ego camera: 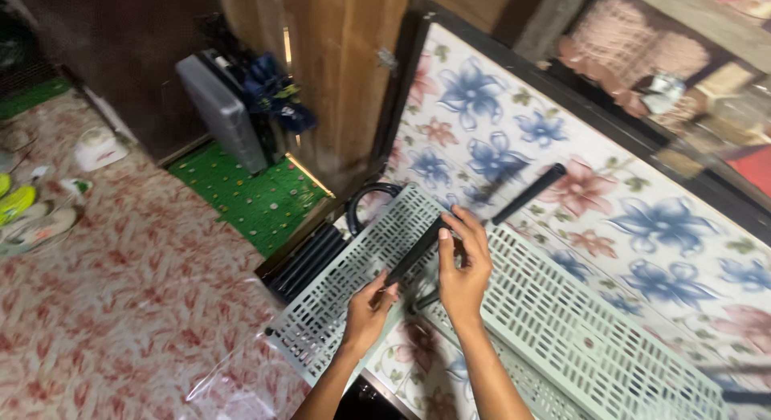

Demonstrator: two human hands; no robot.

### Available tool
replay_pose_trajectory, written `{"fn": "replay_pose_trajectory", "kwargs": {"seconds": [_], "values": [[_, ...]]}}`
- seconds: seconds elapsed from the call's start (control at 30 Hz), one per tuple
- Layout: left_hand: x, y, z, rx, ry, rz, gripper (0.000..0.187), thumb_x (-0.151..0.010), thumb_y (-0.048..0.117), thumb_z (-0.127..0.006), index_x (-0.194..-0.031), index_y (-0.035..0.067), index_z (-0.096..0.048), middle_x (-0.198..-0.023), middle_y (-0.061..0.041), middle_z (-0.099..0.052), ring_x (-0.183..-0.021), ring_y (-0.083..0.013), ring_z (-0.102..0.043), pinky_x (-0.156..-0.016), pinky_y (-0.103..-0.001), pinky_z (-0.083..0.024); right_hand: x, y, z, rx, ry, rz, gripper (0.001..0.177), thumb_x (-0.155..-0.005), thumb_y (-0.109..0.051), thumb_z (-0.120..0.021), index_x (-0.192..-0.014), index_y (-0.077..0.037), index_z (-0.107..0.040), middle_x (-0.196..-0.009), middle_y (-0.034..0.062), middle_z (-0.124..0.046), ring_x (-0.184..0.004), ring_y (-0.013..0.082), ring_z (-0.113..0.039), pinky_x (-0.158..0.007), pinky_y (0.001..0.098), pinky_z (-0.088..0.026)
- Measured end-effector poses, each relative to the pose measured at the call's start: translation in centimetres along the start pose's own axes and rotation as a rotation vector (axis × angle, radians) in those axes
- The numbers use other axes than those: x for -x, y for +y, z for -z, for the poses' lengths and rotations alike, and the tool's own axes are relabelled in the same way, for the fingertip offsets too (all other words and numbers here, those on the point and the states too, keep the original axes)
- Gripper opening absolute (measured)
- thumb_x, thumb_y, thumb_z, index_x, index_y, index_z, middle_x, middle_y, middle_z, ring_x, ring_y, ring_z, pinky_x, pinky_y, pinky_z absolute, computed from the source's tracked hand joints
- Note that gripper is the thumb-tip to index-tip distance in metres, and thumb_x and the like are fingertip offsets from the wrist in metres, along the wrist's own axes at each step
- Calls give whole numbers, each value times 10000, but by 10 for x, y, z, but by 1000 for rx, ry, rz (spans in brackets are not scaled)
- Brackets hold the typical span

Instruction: The person assembles a light green plastic table by inserting black cylindrical legs into the table's corner holes and tightening them by hand. The person then places the assembled table on a tiled surface.

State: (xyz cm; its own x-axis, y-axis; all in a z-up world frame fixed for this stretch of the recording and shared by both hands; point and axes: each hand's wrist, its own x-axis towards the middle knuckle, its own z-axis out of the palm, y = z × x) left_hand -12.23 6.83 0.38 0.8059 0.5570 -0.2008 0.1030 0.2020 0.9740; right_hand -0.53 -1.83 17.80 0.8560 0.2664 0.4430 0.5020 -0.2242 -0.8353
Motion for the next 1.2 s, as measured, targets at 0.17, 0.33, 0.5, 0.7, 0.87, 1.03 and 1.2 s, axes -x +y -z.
{"fn": "replay_pose_trajectory", "kwargs": {"seconds": [0.17,0.33,0.5,0.7,0.87,1.03,1.2], "values": [[1,-50,67,-214,251,39,514,-984,171,-578,-1478,60,-489,-1108,-133,-779,-882,-196,-723,-810,-309,-561,10,37,-62,127,-253,117,308,-1000,-54,-634,-1303,-72,-685,-1337,188,-689,-1268,330,-636,-1064,397,-480],[6,-78,128,-632,379,46,565,-976,169,-570,-1522,103,-441,-1105,-279,-722,-1011,-427,-693,-911,-492,-544,29,99,-128,212,-556,0,519,-943,-30,-560,-1460,-65,-528,-1411,245,-592,-1283,400,-583,-1095,414,-443],[1,-98,165,-722,362,180,667,-907,96,-552,-1549,115,-368,-1097,-302,-702,-1021,-458,-689,-914,-517,-544,47,160,-175,404,-802,-13,686,-880,-56,-570,-1542,-70,-391,-1442,278,-530,-1403,436,-450,-1194,469,-339],[-6,-114,179,-766,275,224,710,-913,86,-527,-1568,44,-258,-1223,-263,-672,-1084,-383,-708,-963,-417,-583,57,192,-209,667,-1067,-148,802,-934,-119,-556,-1614,-123,-131,-1606,213,-327,-1562,353,-161,-1230,644,-86],[-12,-120,177,-838,309,128,585,-994,208,-503,-1531,55,-329,-1297,-262,-643,-1185,-430,-636,-1044,-469,-502,66,209,-224,731,-1077,-111,813,-952,-145,-550,-1623,-140,-92,-1678,132,-232,-1572,323,-117,-1211,668,-79],[-13,-119,182,-799,278,95,585,-1028,311,-481,-1530,49,-333,-1390,-276,-573,-1239,-467,-560,-1082,-497,-423,78,210,-213,631,-1085,8,830,-932,-111,-544,-1621,-147,-84,-1695,161,-151,-1568,335,-80,-1213,589,-118],[-12,-111,176,-778,300,100,597,-997,330,-506,-1527,93,-370,-1407,-222,-583,-1266,-437,-562,-1084,-498,-437,84,158,-170,397,-991,-19,678,-1026,-119,-496,-1622,-88,-175,-1692,194,-168,-1569,369,-71,-1236,526,-122]]}}
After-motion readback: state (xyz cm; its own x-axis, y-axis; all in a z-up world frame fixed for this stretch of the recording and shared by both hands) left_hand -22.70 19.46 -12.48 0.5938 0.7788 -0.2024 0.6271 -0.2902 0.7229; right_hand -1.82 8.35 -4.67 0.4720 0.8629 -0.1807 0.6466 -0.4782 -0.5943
